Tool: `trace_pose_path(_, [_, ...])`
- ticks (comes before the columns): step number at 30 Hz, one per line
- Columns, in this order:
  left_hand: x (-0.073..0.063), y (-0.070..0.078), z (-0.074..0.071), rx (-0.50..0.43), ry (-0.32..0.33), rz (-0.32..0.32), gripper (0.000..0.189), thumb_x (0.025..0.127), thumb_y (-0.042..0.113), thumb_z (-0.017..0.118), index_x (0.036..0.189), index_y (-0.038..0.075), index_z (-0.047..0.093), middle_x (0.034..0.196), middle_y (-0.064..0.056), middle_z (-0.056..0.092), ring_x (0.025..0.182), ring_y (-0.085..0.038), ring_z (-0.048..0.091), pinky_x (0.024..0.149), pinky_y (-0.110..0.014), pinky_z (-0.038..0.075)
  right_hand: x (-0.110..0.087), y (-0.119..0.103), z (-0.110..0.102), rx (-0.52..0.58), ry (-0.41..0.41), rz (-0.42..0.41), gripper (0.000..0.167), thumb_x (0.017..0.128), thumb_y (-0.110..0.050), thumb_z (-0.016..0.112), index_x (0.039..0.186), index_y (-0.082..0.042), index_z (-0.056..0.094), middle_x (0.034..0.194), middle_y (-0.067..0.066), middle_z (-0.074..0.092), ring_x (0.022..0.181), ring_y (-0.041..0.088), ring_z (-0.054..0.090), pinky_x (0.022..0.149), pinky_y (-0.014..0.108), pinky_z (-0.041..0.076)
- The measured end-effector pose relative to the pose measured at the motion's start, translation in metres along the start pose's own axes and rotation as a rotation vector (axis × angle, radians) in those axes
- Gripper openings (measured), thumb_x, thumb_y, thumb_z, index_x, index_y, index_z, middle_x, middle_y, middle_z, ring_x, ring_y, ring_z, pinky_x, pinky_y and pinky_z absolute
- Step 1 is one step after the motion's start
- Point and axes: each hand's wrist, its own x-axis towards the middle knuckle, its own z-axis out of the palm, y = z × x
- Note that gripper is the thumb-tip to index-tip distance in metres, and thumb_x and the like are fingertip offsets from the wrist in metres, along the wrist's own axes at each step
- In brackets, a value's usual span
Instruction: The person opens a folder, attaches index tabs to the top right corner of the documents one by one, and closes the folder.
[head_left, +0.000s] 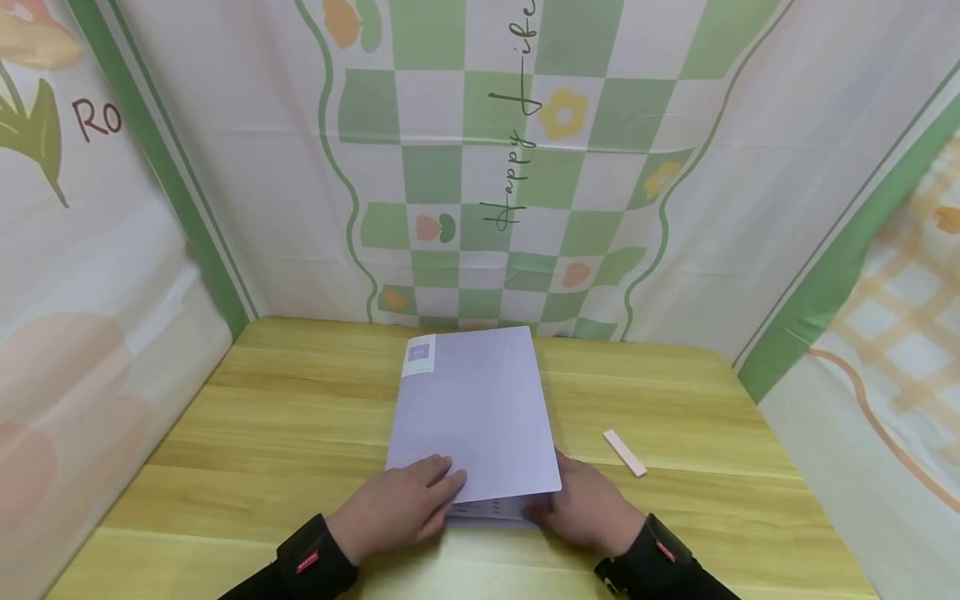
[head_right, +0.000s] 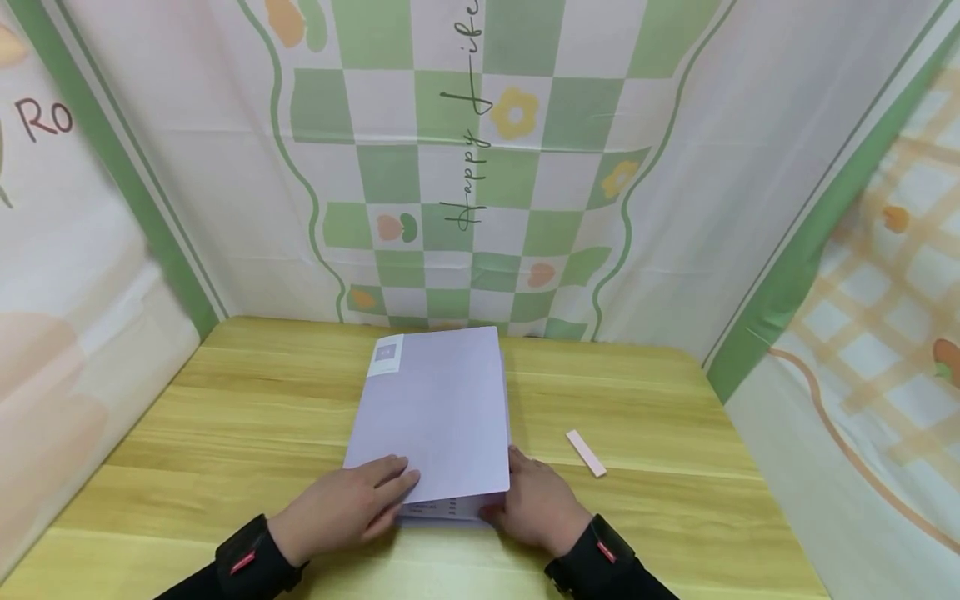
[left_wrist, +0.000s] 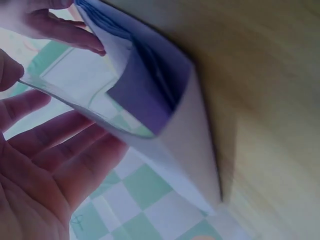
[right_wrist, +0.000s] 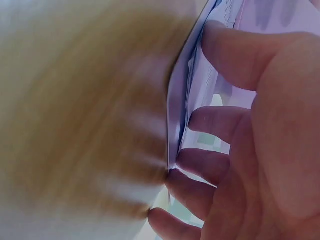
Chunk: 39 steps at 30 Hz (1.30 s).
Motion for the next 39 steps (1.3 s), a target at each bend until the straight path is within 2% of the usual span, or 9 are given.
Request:
trace_pose_path(5, [-0.002,0.004,-0.005,0.011,-0.017,-0.001,0.047,0.092,0.025,0.068,0.135,0.010,0.060,0.119,-0.008,0.061,0.105,-0.018,0.061,0.081,-0.029,0.054,0.002,-0.001,-0.003,-0.053,-0.034,0.001,0.070,0.084,-0.037,0.077,0.141,-0.012,0.044,0.123,0.012,0.062,0.086,0.018,0.065,0.072,0.037,0.054])
trace_pose_path(12, [-0.007,0.006,-0.011,0.001,-0.014,-0.019,0.050,0.090,0.023,0.070,0.136,0.008,0.059,0.126,-0.011,0.060,0.112,-0.020,0.061,0.084,-0.031,0.054,0.001,-0.003,-0.006,-0.122,-0.085,0.015,0.072,0.085,-0.045,0.075,0.144,-0.013,0.049,0.137,0.015,0.054,0.093,0.022,0.066,0.076,0.038,0.055])
trace_pose_path(18, [-0.011,0.005,-0.011,-0.049,0.012,-0.038,0.058,0.090,0.020,0.070,0.144,0.013,0.051,0.127,-0.011,0.060,0.110,-0.021,0.061,0.082,-0.032,0.054,-0.001,-0.004,-0.008,-0.151,-0.120,0.019,0.068,0.086,-0.049,0.073,0.139,-0.010,0.056,0.133,0.013,0.055,0.095,0.024,0.065,0.080,0.039,0.054])
trace_pose_path(24, [-0.016,0.007,-0.013,-0.129,0.008,-0.076,0.073,0.089,0.013,0.070,0.154,0.021,0.037,0.131,-0.014,0.058,0.109,-0.022,0.062,0.080,-0.032,0.055,-0.001,-0.002,-0.008,-0.174,-0.110,-0.045,0.061,0.088,-0.047,0.071,0.129,-0.002,0.066,0.141,0.020,0.051,0.120,0.033,0.057,0.091,0.044,0.051])
trace_pose_path(27, [-0.019,0.008,-0.013,-0.134,0.015,-0.081,0.076,0.089,0.012,0.071,0.155,0.022,0.034,0.132,-0.014,0.057,0.110,-0.022,0.062,0.081,-0.031,0.054,-0.002,-0.001,-0.007,-0.157,-0.123,-0.014,0.064,0.089,-0.047,0.071,0.133,-0.001,0.062,0.145,0.023,0.047,0.126,0.037,0.052,0.093,0.047,0.049])
trace_pose_path(32, [-0.022,0.009,-0.014,-0.136,0.084,-0.074,0.081,0.087,0.007,0.072,0.156,0.027,0.034,0.144,-0.018,0.048,0.118,-0.027,0.059,0.084,-0.035,0.055,-0.002,-0.003,-0.007,-0.138,-0.181,0.053,0.065,0.090,-0.048,0.069,0.138,-0.005,0.059,0.147,0.022,0.045,0.130,0.036,0.049,0.094,0.051,0.048])
trace_pose_path(34, [-0.024,0.010,-0.014,-0.138,0.116,-0.064,0.080,0.088,0.004,0.070,0.156,0.029,0.035,0.151,-0.019,0.040,0.123,-0.030,0.056,0.084,-0.036,0.055,-0.002,-0.005,-0.007,-0.137,-0.210,0.083,0.067,0.090,-0.049,0.069,0.141,-0.008,0.057,0.148,0.020,0.045,0.131,0.035,0.048,0.095,0.052,0.047])
trace_pose_path(35, [-0.025,0.010,-0.013,-0.141,0.129,-0.059,0.073,0.094,0.006,0.065,0.156,0.031,0.035,0.155,-0.019,0.035,0.126,-0.032,0.054,0.084,-0.035,0.055,-0.002,-0.005,-0.007,-0.136,-0.222,0.099,0.068,0.090,-0.049,0.069,0.143,-0.009,0.055,0.149,0.019,0.045,0.131,0.034,0.048,0.096,0.052,0.047])
trace_pose_path(39, [-0.027,0.013,-0.012,-0.107,0.192,-0.060,0.046,0.110,0.019,0.028,0.154,0.029,0.041,0.161,-0.018,0.021,0.128,-0.034,0.051,0.080,-0.032,0.055,-0.002,-0.005,-0.007,-0.132,-0.258,0.132,0.070,0.090,-0.051,0.068,0.145,-0.011,0.053,0.151,0.017,0.043,0.133,0.033,0.046,0.097,0.052,0.045])
